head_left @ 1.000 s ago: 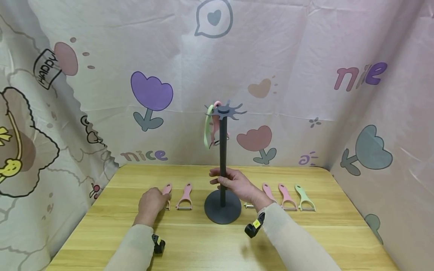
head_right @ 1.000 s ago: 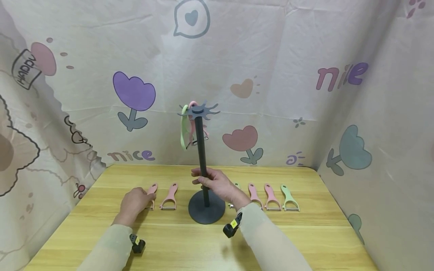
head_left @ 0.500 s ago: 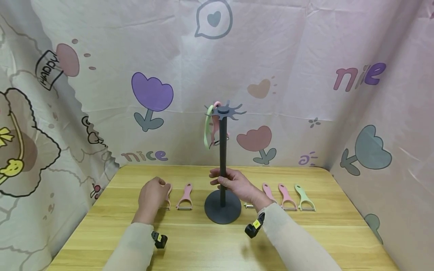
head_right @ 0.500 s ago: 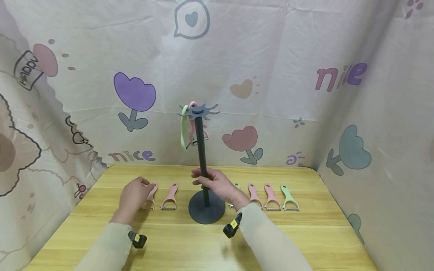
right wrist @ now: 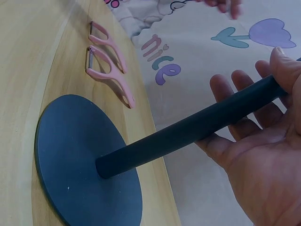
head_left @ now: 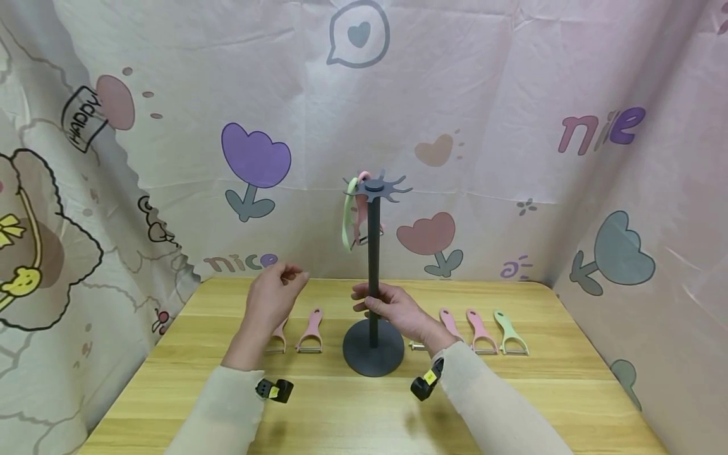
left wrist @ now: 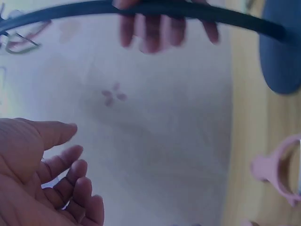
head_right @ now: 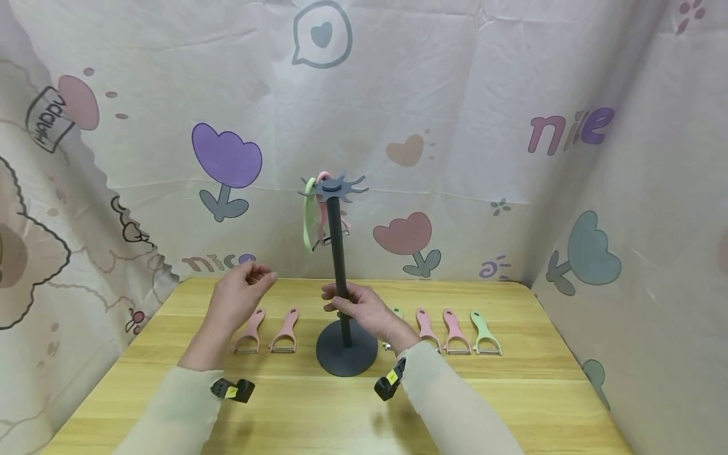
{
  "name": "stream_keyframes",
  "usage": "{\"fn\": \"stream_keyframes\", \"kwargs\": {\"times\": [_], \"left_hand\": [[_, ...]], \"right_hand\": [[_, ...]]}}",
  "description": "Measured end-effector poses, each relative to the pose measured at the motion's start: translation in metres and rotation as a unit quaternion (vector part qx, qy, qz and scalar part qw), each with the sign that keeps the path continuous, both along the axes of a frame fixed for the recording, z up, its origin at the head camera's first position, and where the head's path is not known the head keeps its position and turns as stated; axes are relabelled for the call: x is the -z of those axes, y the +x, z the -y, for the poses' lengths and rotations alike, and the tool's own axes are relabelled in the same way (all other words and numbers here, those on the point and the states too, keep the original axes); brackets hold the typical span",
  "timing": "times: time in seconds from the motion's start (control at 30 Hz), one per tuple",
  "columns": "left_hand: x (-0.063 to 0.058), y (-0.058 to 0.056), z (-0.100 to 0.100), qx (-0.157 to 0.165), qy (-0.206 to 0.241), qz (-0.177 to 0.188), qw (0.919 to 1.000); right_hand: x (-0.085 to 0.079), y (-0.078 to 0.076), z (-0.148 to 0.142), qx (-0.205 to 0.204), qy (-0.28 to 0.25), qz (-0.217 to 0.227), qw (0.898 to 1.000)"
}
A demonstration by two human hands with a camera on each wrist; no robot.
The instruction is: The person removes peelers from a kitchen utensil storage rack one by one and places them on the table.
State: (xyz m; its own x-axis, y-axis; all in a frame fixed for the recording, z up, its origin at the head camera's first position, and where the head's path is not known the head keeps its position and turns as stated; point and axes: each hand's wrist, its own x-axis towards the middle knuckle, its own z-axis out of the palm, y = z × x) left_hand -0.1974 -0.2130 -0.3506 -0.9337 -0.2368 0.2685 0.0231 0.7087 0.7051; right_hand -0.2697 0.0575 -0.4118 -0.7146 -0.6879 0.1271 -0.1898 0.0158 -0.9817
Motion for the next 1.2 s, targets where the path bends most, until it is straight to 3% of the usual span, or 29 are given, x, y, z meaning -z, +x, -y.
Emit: {"fn": "stream_keyframes", "kwargs": {"times": [0.23, 0.57, 1.2], "left_hand": [[-0.026, 0.008, -0.014, 0.053, 0.073, -0.027, 0.9956], [-0.047, 0.010, -0.030, 0.110, 0.129, -0.087, 0.9817], [-0.083, -0.007, -0.051, 0.182, 0.200, -0.077, 0.9596]], "right_hand": [[0.001, 0.000, 0.000, 0.008, 0.006, -0.001, 1.000], [0.004, -0.002, 0.000, 0.009, 0.015, -0.007, 1.000], [0.005, -0.003, 0.000, 0.009, 0.018, -0.001, 1.000]]}}
